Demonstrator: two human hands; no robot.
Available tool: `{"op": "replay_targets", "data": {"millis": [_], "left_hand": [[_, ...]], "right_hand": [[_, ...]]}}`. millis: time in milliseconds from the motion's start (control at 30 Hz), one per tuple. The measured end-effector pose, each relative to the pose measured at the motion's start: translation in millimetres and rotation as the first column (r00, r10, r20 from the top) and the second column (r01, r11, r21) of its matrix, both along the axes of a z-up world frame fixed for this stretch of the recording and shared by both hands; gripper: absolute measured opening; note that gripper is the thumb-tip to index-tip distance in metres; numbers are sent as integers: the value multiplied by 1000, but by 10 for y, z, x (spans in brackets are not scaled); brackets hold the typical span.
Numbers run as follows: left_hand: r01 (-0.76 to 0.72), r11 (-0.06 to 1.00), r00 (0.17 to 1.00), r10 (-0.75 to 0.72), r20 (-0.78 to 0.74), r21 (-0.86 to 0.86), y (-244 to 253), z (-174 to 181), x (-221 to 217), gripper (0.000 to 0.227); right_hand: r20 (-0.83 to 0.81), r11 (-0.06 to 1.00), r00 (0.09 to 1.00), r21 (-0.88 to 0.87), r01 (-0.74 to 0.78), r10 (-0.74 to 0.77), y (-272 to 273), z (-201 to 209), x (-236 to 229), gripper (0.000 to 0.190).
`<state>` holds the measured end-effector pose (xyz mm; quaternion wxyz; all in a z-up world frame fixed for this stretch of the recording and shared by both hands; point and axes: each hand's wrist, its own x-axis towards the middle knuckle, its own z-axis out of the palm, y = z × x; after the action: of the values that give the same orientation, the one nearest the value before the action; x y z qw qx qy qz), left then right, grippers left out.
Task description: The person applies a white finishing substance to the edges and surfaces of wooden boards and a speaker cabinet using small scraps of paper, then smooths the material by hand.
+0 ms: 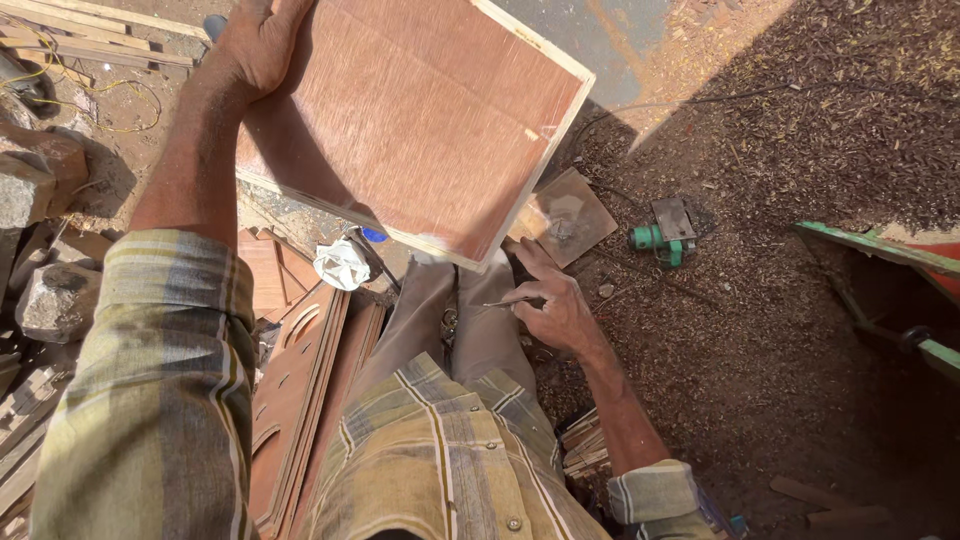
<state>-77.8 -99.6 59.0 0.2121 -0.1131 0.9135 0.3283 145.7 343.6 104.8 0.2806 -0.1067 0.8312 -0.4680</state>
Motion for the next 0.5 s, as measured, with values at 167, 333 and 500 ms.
{"op": "replay_targets", "data": {"millis": [167, 333, 500], "left_hand": [[-35, 999, 988, 35, 153, -1, -122, 159, -64, 116], [40, 999, 995, -43, 91, 37, 334, 211, 79, 108], [155, 987, 986, -157, -52, -39, 900, 362, -108, 95]], "right_hand": [[44, 984, 984, 56, 168, -170, 550, 111, -553, 16], [39, 988, 998, 147, -50, 45, 551, 85, -1133, 14], [76, 982, 995, 167, -84, 72, 454, 231, -937, 20]]}}
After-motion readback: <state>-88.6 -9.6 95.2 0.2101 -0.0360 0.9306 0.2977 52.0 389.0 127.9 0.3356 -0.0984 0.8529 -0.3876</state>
